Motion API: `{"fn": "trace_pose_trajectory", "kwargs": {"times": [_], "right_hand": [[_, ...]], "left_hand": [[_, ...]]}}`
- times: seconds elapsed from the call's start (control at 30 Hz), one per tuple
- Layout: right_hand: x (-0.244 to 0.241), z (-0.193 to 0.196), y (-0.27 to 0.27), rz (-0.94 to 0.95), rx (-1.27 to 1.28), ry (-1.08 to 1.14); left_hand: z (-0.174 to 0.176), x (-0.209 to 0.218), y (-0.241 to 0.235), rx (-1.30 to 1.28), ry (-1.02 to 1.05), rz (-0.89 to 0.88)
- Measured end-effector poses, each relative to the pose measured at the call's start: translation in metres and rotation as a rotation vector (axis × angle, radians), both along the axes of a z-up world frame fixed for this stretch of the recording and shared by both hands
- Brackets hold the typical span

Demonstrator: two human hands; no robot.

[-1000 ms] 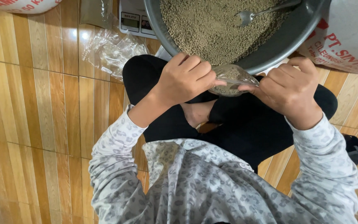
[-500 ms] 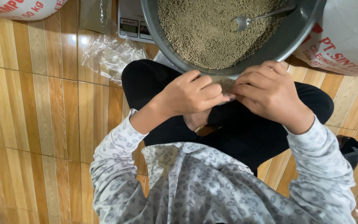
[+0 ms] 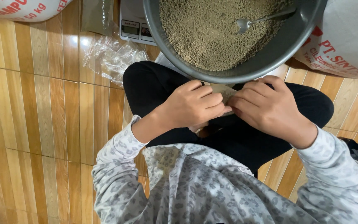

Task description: Scooping animal feed from a basin into a small plastic bag and sealing it.

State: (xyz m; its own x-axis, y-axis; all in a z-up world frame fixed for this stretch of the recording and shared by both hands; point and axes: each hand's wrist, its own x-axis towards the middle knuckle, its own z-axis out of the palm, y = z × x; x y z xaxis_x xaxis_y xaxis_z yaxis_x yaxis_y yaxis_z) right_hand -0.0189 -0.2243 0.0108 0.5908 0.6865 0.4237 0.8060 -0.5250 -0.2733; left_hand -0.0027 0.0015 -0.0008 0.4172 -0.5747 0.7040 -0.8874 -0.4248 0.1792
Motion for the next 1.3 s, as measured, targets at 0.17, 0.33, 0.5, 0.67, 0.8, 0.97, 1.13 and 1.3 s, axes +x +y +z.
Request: {"fn": "trace_pose_trajectory", "kwargs": {"times": [0.17, 0.33, 0.5, 0.67, 0.8, 0.97, 1.13, 1.3], "right_hand": [[-0.005, 0.009, 0.0, 0.006, -0.1, -0.077], [-0.001, 0.013, -0.004, 0.026, -0.144, -0.082], [0.002, 0.004, -0.011, 0.047, -0.155, -0.093], [0.003, 0.001, -0.025, 0.035, -0.276, -0.068], [0.002, 0.001, -0.035, 0.006, -0.399, -0.064], [0.001, -0.008, -0.043, -0.042, -0.277, -0.024], [-0.002, -0.024, -0.051, -0.072, -0.178, 0.043], [-0.005, -0.037, -0.054, -0.067, -0.108, 0.069]], "left_hand": [[0.002, -0.004, 0.0, -0.008, 0.052, -0.019], [0.0, -0.005, 0.006, 0.005, 0.034, -0.024], [-0.002, -0.004, 0.009, 0.005, 0.042, -0.026], [0.003, -0.007, 0.016, 0.084, 0.066, -0.001], [0.011, -0.008, 0.02, 0.146, 0.099, 0.023], [0.012, -0.01, 0.021, 0.154, 0.047, 0.046], [0.011, -0.009, 0.023, 0.162, 0.007, 0.037], [0.016, -0.01, 0.03, 0.268, -0.046, 0.037]]}}
